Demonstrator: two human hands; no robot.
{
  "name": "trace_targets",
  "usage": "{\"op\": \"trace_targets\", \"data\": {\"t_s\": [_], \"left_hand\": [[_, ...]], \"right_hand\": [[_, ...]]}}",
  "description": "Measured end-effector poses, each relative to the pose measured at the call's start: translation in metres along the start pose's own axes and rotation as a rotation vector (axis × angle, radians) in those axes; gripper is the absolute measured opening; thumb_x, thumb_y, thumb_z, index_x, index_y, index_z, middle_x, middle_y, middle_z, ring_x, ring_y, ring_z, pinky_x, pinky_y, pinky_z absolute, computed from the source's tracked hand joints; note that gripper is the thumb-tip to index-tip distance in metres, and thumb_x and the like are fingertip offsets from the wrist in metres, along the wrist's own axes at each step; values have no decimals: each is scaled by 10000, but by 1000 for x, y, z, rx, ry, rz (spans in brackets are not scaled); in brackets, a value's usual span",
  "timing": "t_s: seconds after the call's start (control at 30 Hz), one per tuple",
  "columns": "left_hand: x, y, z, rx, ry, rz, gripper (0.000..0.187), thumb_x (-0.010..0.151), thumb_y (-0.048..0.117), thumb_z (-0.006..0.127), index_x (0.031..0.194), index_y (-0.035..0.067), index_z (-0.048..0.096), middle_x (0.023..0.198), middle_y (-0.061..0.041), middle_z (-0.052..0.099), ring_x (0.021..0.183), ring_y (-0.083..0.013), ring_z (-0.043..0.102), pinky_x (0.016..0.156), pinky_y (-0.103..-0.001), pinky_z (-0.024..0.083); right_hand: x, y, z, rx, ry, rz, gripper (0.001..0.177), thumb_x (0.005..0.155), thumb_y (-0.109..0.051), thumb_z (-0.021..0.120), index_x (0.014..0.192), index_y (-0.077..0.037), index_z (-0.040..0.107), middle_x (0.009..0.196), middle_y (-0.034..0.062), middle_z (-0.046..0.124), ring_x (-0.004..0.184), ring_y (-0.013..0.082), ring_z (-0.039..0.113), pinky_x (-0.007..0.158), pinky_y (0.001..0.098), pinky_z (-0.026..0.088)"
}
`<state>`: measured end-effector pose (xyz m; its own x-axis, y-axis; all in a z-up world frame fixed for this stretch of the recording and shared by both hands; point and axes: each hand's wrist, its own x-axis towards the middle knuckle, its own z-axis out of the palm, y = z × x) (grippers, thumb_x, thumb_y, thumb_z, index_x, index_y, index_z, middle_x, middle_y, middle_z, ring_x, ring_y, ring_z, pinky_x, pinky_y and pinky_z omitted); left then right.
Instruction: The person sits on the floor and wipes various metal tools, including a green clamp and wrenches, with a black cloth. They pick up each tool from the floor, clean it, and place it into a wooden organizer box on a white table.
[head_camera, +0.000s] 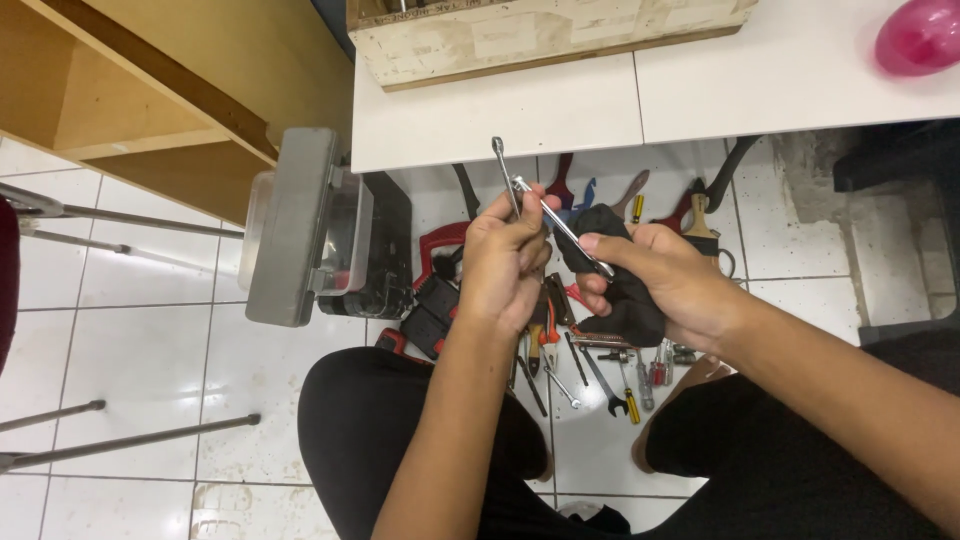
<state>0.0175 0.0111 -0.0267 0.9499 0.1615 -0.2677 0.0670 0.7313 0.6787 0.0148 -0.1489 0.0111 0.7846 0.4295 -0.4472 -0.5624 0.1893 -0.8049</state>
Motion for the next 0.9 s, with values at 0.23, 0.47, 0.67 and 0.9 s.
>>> {"op": "trace_targets", "data": {"t_s": [0.23, 0.47, 0.67, 0.9], "left_hand": [[-14, -1, 15, 300, 148, 176, 171, 934, 129, 732, 982, -32, 699, 782, -145, 730, 361, 26, 397, 341, -132, 276], [-21, -20, 25, 479, 172, 288, 132, 909, 121, 780, 909, 11, 707, 749, -50, 681, 677, -70, 651, 656, -169, 487], [-20, -24, 26, 423, 208, 285, 122, 916, 98, 766, 909, 1, 692, 762, -56, 664, 733, -102, 642, 704, -220, 495], [-19, -25, 24, 374, 278, 236, 73, 926, 27, 716, 887, -15, 670, 752, -73, 665, 758, -119, 641, 723, -239, 481]], "right_hand": [[-16, -22, 15, -512, 74, -152, 165, 911, -59, 697, 824, 80, 717, 630, 178, 704, 609, 216, 706, 579, 337, 606], [1, 6, -5, -996, 219, -498, 194, 852, -154, 782, 862, 13, 682, 521, 138, 613, 448, 187, 618, 390, 261, 474], [-15, -21, 16, -745, 142, -395, 212, 891, -215, 724, 875, -7, 687, 541, 129, 629, 491, 173, 610, 430, 287, 496], [3, -1, 1, -752, 123, -318, 243, 956, -182, 667, 778, -27, 724, 524, 113, 674, 464, 166, 580, 430, 260, 445]]}}
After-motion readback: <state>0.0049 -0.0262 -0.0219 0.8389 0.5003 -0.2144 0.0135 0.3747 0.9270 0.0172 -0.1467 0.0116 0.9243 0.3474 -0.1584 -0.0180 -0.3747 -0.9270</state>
